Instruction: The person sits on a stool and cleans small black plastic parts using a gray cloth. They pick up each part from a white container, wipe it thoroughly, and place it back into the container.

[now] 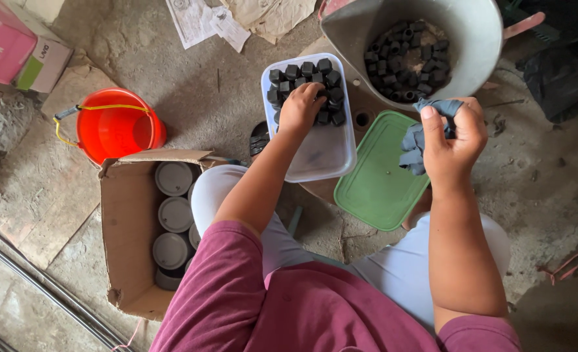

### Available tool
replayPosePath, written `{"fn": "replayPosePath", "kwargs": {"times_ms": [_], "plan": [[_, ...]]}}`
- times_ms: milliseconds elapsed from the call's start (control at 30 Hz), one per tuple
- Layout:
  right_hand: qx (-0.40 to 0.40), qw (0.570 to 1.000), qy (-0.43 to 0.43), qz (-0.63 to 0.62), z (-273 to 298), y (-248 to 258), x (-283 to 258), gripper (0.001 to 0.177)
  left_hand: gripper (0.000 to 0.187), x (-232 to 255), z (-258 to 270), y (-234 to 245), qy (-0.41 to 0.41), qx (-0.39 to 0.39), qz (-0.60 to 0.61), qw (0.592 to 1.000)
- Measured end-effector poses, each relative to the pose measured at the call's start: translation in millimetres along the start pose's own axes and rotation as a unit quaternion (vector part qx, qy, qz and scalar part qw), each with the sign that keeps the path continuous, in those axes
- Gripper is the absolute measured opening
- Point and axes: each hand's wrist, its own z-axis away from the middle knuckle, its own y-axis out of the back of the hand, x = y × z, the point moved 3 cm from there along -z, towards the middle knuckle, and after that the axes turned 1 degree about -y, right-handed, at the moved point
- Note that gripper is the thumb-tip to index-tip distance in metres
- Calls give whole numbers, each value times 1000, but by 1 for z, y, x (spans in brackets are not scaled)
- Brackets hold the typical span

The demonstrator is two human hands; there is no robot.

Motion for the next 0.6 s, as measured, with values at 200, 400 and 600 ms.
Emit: {"fn": "replayPosePath", "kwargs": {"times_ms": [200, 400, 600], "plan": [[6, 1000, -5, -1, 1, 0, 1, 7, 31, 1, 3, 4, 5, -10, -7, 1000], [1, 1000, 3, 3, 0, 0, -2, 6, 33, -5, 5, -3, 39, -14, -10, 999], [2, 1000, -5, 10, 2, 3, 4, 7, 41, -12, 8, -8, 62, -13, 22, 998]]}}
